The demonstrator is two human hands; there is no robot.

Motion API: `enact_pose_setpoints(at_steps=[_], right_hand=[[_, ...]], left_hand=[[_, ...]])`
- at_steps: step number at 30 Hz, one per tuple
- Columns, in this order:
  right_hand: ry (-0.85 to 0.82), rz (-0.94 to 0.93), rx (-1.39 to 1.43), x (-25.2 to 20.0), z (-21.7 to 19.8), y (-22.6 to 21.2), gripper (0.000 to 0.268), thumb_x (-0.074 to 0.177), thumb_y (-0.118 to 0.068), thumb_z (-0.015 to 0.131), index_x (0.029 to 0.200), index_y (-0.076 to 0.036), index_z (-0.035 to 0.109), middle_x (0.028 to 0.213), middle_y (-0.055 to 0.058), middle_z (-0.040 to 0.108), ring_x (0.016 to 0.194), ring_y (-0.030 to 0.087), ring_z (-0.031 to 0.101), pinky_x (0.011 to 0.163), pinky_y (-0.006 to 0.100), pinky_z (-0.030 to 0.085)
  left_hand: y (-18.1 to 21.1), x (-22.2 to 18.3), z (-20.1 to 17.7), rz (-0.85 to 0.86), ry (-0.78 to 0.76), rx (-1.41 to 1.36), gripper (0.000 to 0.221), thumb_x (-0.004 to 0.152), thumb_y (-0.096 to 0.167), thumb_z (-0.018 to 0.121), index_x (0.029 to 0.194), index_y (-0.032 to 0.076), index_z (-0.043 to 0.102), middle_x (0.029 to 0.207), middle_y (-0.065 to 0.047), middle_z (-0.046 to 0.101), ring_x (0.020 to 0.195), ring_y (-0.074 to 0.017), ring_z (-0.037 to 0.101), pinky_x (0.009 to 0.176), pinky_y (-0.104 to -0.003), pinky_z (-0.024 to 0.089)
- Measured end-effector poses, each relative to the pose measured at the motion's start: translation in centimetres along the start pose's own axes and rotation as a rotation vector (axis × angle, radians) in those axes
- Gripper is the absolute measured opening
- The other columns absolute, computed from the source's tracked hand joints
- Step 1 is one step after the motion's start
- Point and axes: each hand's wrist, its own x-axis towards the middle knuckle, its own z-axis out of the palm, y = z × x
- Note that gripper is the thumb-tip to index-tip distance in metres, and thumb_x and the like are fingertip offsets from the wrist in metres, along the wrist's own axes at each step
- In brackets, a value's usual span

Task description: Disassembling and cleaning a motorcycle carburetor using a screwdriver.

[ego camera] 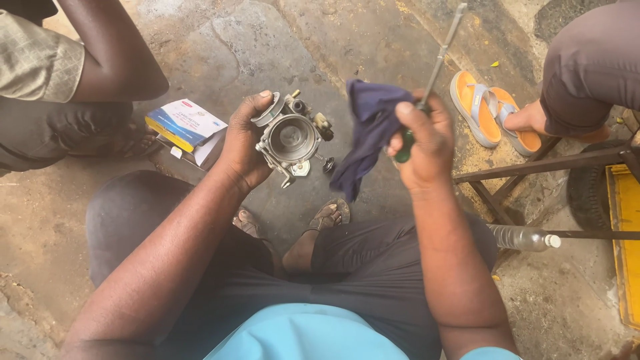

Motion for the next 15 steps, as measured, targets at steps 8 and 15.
enact_pose_setpoints(at_steps=[8, 15], right_hand=[[-0.038, 0.004, -0.001, -0.5, -0.6, -0.9, 0.009, 0.098, -0.012, 0.072, 0.101, -0.01, 0.064, 0.079, 0.003, 0.066, 0.056, 0.009, 0.059, 0.046, 0.022, 0.048], [0.003, 0.035, -0.132, -0.7, 0.7, -1.4, 0.015, 0.093, -0.008, 0.074, 0.104, -0.008, 0.065, 0.083, 0.001, 0.066, 0.06, 0.005, 0.061, 0.045, 0.019, 0.047]], left_hand=[[0.0, 0.2, 0.3, 0.02, -0.003, 0.036, 0.052, 0.088, 0.047, 0.058, 0.113, 0.002, 0.066, 0.106, -0.02, 0.072, 0.098, -0.0313, 0.075, 0.09, -0.049, 0.065], [0.4, -0.1, 0.7, 0.098, 0.064, 0.087, 0.054, 0.09, 0.048, 0.055, 0.118, 0.002, 0.062, 0.11, -0.018, 0.073, 0.103, -0.0285, 0.075, 0.092, -0.046, 0.065]])
